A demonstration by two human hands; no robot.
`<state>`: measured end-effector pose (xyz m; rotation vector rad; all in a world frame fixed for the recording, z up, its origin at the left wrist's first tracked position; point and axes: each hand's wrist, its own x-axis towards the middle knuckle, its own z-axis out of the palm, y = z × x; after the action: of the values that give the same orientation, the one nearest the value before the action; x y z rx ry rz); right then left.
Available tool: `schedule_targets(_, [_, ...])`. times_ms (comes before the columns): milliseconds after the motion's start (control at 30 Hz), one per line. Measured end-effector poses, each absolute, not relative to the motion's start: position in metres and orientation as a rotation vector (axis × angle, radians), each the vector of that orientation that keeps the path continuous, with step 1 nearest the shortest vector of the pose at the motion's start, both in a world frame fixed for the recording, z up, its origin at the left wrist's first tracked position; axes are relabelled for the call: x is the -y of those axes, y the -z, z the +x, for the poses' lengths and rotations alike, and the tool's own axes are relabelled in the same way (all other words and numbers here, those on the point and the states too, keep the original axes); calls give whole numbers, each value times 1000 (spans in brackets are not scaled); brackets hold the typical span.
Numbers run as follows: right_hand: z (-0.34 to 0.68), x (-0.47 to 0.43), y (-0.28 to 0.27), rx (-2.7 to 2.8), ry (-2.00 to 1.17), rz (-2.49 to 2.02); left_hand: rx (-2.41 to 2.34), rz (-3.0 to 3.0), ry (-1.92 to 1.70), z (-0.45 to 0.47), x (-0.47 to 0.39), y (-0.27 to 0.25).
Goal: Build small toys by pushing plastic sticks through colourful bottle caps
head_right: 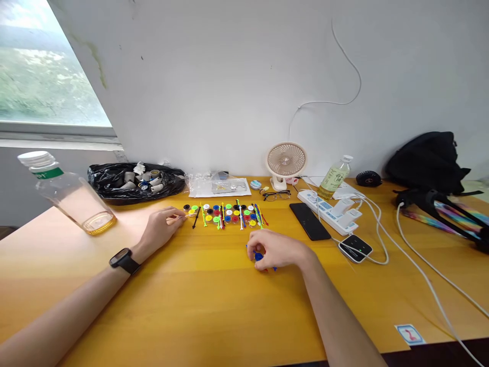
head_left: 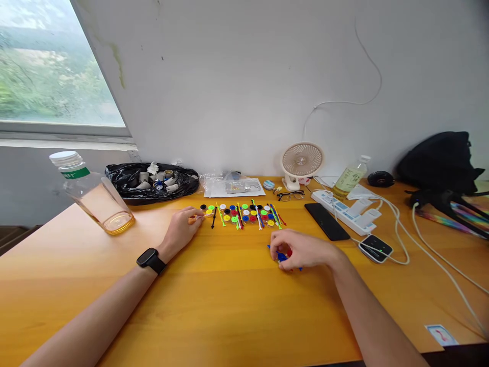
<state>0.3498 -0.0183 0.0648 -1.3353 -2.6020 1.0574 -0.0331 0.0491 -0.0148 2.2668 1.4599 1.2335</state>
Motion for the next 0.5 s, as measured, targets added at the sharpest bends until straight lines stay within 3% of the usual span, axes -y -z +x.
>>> schedule_targets(200, [333,21,-75,2270,-880,-1220,-1291,2226,-1446,-12,-21,-4])
schedule_targets(367, [305,29,-62,2058,-1086,-1167,-826,2236,-1073,32,24,-5])
schedule_targets(500, [291,30,-41,2045,-1264,-1180,-727,2233,-953,48,34,7])
